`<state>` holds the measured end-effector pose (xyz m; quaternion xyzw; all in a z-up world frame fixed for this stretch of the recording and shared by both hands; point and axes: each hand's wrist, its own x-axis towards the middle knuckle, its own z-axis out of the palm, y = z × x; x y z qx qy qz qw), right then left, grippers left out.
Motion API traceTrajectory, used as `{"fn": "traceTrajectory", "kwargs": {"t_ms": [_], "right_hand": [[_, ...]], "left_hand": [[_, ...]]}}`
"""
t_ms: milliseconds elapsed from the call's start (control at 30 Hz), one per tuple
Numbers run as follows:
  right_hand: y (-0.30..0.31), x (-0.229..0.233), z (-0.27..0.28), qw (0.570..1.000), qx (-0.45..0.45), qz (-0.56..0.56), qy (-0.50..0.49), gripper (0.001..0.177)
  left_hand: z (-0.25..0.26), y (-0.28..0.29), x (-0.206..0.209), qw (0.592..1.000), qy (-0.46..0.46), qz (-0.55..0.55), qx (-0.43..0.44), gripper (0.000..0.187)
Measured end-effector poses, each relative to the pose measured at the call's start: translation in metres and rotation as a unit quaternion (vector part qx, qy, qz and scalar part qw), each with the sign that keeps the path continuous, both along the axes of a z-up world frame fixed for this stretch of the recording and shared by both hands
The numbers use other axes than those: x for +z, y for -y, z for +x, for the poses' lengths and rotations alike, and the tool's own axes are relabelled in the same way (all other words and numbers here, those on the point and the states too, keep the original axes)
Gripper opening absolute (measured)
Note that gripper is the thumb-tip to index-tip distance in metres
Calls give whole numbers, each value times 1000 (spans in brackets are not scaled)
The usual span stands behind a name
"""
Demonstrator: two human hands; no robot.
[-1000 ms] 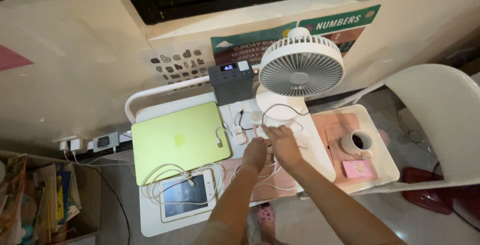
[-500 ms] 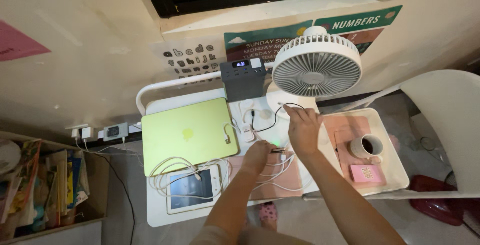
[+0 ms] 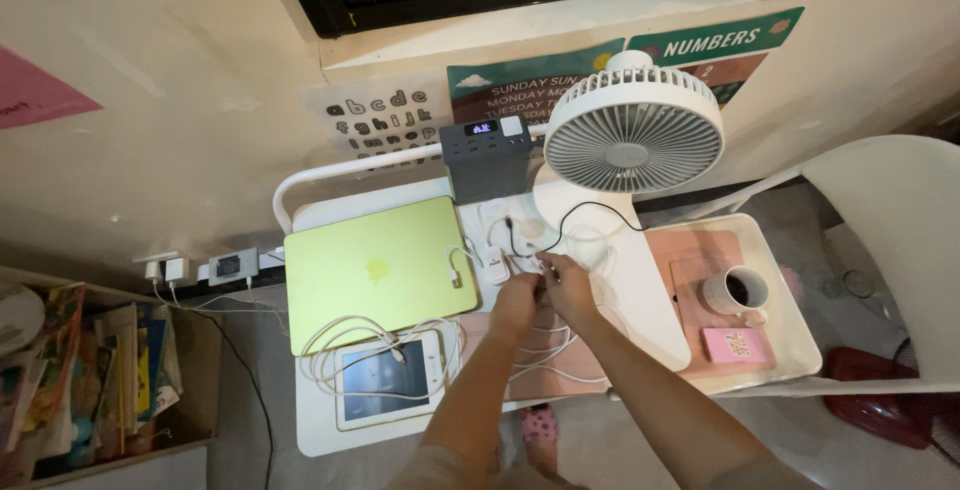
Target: The person organizes a small white table by unplugging a tablet and a smartwatch, then neatly coils their charging cables and places them on the table. The person also unplugs a power strip and a wall charger, coils their cables, and places them on the table.
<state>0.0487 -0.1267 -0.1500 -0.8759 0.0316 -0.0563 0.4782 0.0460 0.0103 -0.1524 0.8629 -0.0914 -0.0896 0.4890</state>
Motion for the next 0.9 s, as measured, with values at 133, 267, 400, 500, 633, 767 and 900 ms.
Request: {"fn": "traceTrajectory", "kwargs": {"t_ms": [133, 267, 400, 500, 633, 767, 900], "right_hand": [[3, -27, 17, 1000, 16, 10, -4, 28], [-1, -37, 27, 999, 25, -22, -27, 31], [-4, -30, 24, 998, 45, -34, 21, 33], [-9, -12, 20, 996, 42, -75, 29, 28], [-9, 12, 13, 998, 37, 38, 43, 29], [-5, 21, 7, 998, 0, 59, 7, 28], [-8, 28, 3, 940, -30, 339, -15, 27]], "left_hand": [[-3, 10, -15, 951, -117, -251, 137, 32], [-4, 3, -13, 974, -58, -175, 131, 23], [-4, -6, -3, 981, 124, -60, 136, 38], [0, -11, 3, 976, 151, -62, 144, 36], [4, -18, 2, 965, 144, -143, 163, 36], [9, -25, 5, 946, 18, -235, 223, 24], [7, -37, 25, 803, -162, -511, 260, 28]]}}
